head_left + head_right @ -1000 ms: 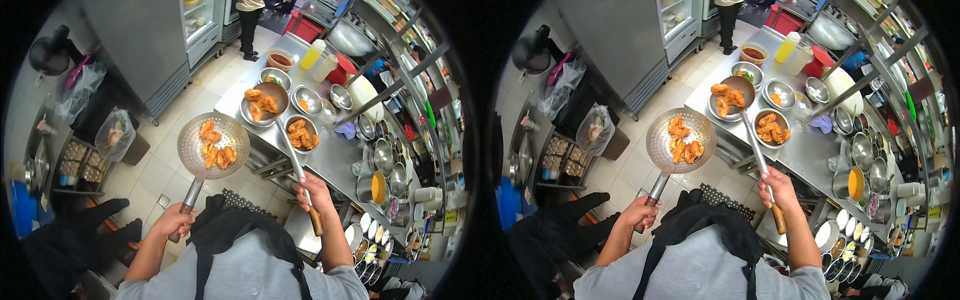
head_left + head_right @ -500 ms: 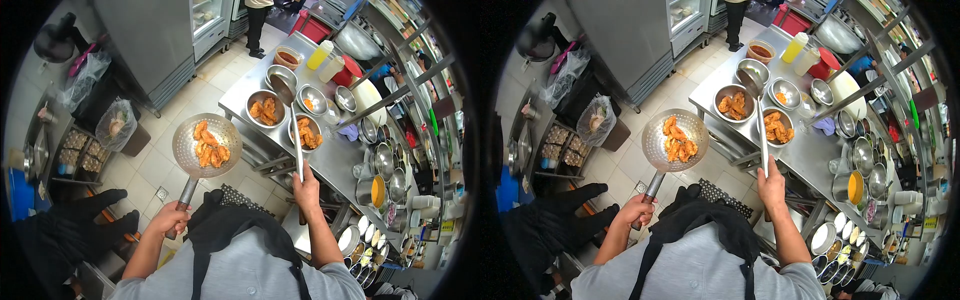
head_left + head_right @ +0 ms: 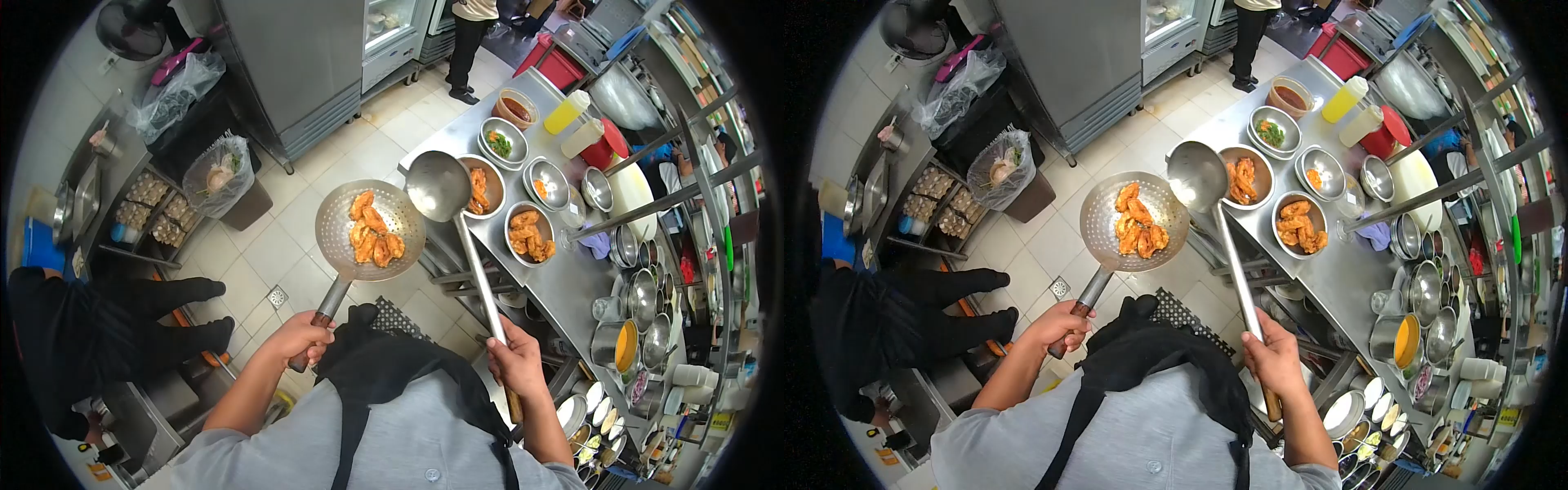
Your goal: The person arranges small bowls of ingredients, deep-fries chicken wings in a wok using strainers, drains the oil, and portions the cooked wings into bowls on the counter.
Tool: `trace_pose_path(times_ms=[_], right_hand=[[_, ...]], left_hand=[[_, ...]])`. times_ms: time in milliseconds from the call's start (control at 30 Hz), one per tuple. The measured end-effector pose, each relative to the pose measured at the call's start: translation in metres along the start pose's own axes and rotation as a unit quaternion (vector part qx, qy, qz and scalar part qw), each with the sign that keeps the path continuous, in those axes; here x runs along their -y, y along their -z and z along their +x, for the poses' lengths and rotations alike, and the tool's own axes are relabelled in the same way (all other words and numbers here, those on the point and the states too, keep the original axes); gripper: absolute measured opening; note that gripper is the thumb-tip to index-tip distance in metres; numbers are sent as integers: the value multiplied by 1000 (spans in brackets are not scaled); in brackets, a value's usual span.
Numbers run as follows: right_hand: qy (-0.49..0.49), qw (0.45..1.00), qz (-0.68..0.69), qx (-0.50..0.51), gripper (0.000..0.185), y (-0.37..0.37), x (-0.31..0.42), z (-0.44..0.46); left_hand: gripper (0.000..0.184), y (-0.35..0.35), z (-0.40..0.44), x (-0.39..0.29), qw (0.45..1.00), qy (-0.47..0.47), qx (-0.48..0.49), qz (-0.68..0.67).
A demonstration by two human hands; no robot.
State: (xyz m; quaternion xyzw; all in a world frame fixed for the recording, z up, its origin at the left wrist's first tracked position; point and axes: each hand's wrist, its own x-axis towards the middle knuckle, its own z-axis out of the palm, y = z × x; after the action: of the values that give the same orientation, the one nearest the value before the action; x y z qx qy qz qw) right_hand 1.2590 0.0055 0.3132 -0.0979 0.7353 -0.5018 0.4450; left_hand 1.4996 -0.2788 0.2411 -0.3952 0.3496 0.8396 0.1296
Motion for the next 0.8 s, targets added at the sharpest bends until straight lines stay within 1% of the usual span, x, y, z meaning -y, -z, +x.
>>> trace_pose_path(times_ms=[33, 67, 100, 133, 167, 200, 233, 267, 300, 333, 367, 400, 433, 500, 533, 667, 733, 767, 800], right_hand=[[0, 1000, 0, 0, 51, 1, -4, 1], [71, 991, -108, -23, 50, -2, -10, 10], [137, 966, -215, -50, 51, -4, -13, 13], [126, 961, -238, -55, 54, -3, -13, 13], [124, 963, -232, -51, 54, -10, -11, 12], [109, 967, -230, -20, 52, -14, -3, 10], [96, 968, -230, 8, 50, -17, 5, 14], [-15, 990, -108, 90, 43, -21, 6, 27], [-16, 990, -108, 92, 43, -21, -2, 39], [-75, 989, -25, 127, 38, -19, -10, 50], [-136, 975, 61, 164, 34, -19, -15, 57], [-163, 968, 101, 161, 28, -21, -14, 60], [-163, 968, 101, 161, 28, -19, -17, 63], [-200, 939, 203, 192, 15, -19, -28, 72], [-201, 939, 202, 192, 15, -19, -27, 71], [-204, 939, 203, 190, 18, -22, -28, 70], [-138, 967, 89, 194, 24, -25, -28, 69], [-135, 967, 96, 196, 24, -24, -28, 71], [-185, 943, 177, 215, 27, -19, -28, 74]], left_hand=[[31, -6, -5, -2, 1000, -10, -6, 25], [32, -11, -13, -10, 998, -25, -18, 54], [33, -19, -24, -16, 996, -37, -32, 75], [32, -26, -30, -20, 996, -33, -19, 76], [32, -25, -37, -25, 996, -25, -13, 79], [32, -23, -34, -29, 997, -21, -15, 78], [30, -19, -24, -36, 998, 2, 4, 66], [28, -16, -21, -31, 998, 28, 19, 47], [28, -13, -14, -25, 998, 28, 18, 47], [28, -12, -5, -20, 999, 41, 19, 22], [28, -10, 1, -15, 998, 55, 18, -3], [26, -7, 4, -11, 998, 60, 12, -12], [26, -6, 4, -10, 998, 59, 12, -12], [21, -2, 3, -6, 997, 67, 7, -28], [21, -3, 2, -7, 997, 67, 7, -28], [17, -4, 6, -11, 998, 60, 9, -32], [16, -4, 15, -12, 997, 62, 18, -40], [16, -5, 18, -16, 997, 62, 17, -40], [16, -7, 19, -18, 997, 63, 18, -42]])
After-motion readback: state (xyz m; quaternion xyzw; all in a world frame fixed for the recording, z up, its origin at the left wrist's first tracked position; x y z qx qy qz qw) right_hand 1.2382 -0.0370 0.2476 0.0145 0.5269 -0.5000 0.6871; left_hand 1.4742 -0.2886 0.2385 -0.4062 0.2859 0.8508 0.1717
